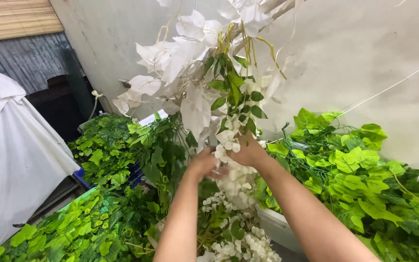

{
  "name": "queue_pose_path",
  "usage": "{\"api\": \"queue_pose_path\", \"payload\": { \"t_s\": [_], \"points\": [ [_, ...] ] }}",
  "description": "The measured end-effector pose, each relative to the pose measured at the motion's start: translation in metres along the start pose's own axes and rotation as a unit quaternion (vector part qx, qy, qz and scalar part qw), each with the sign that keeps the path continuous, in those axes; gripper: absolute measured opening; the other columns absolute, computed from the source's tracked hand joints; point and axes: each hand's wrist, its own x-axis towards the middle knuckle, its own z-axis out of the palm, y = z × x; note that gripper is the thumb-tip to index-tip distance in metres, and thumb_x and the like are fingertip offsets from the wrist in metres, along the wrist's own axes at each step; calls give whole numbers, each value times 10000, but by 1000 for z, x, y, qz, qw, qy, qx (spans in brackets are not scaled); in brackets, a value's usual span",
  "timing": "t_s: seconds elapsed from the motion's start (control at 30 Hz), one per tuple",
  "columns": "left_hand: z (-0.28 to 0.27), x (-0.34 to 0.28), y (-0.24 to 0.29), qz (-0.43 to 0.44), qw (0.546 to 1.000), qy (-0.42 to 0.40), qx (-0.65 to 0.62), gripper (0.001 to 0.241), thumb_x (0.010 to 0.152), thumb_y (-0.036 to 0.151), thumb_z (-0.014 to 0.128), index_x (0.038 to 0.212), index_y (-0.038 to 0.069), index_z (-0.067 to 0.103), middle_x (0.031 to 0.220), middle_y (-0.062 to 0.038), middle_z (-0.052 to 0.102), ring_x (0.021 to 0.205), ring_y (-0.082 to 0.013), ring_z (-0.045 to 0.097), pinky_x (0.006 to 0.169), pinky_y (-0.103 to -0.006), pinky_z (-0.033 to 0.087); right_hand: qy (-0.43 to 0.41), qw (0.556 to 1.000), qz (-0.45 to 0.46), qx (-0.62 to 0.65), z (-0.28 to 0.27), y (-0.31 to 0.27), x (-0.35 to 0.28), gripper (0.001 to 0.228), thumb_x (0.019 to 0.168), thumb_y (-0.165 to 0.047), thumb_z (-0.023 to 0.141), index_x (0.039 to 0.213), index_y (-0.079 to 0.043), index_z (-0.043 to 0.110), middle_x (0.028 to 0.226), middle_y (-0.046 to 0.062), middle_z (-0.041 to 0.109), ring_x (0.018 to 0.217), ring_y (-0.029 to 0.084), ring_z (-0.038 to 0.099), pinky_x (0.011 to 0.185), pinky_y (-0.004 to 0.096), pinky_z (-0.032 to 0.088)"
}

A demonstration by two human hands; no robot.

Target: Arranging artificial flowers and leaves on a decorative archway by weaving stems into the structure.

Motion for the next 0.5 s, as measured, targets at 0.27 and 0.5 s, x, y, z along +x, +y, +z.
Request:
{"api": "queue_pose_path", "payload": {
  "t_s": [0.27, 0.5],
  "points": [
    [-8, 25, 7, 111, 985, 128, -37, 597, 945, 282, 580, 1456, -24, 542, 1275, -238, 686, 1040, -333, 727, 709, -449, 681, 313, 784, -373, -385, 7, 36, 22, 211, 916, -118, 600, 884, -257, 755, 699, 60, 620, 876, 334, 671, 749, 490, 428],
    [22, -1, 20, 123, 986, 111, -17, 653, 781, 298, 745, 1376, 78, 592, 1083, -176, 746, 561, -273, 726, 426, -360, 630, -83, 983, -16, -165, -17, 33, 21, 1059, 869, -897, 438, 1562, -97, 406, 1647, 151, 354, 1570, 315, 218, 1314, 496, -14]
  ]
}}
